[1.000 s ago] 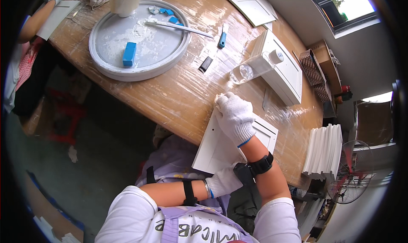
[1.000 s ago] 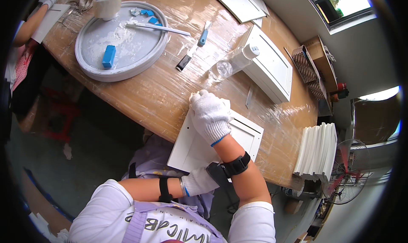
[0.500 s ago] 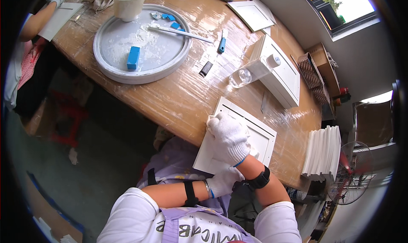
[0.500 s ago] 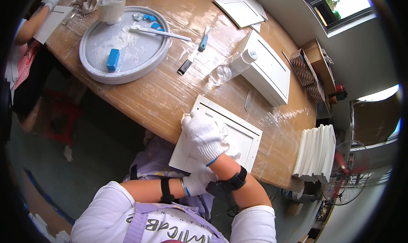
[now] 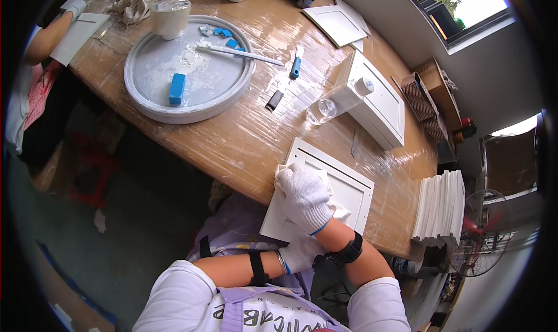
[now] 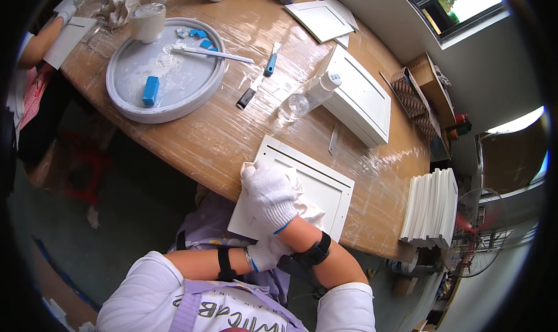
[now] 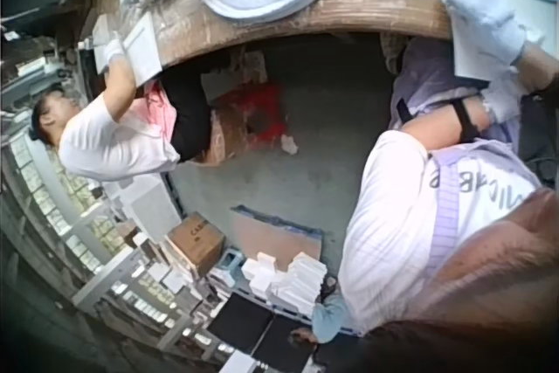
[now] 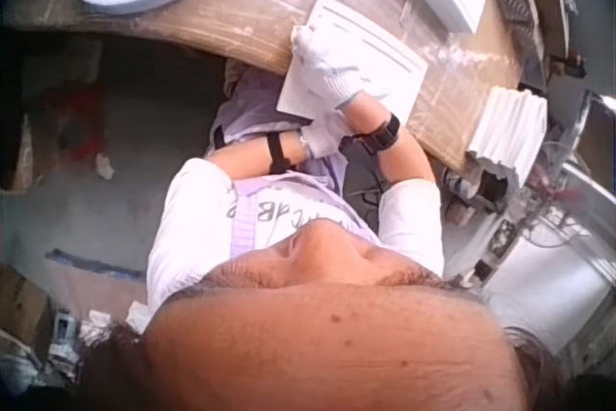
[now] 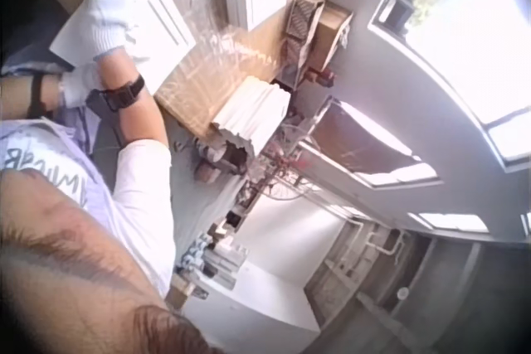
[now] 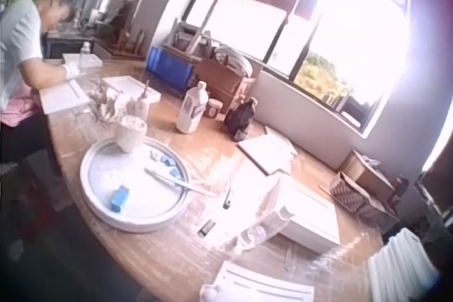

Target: Cleaning and inspecting cabinet doors at a workbench in a furniture factory.

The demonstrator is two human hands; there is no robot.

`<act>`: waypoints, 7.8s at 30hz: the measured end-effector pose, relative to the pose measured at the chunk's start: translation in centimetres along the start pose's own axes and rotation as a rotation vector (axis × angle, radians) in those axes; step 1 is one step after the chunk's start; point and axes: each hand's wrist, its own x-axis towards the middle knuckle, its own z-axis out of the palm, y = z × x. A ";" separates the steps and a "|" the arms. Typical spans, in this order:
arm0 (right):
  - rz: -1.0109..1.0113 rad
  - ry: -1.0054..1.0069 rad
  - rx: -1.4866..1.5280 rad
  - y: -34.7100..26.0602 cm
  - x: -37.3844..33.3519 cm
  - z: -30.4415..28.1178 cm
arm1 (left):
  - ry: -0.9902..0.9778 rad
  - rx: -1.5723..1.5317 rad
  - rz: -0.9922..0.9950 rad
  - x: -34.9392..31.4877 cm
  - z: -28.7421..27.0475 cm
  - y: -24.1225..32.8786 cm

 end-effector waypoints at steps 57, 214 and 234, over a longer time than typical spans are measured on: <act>0.337 0.475 0.002 13.7 -8.5 1.0 | -0.406 0.694 0.282 3.5 -3.0 2.8; 0.913 0.146 0.432 14.5 -13.9 -0.4 | -0.202 0.757 -0.102 12.9 -14.5 -3.8; 0.609 0.330 1.506 16.9 -17.3 -4.9 | 0.330 0.462 -0.076 7.7 -17.7 -3.0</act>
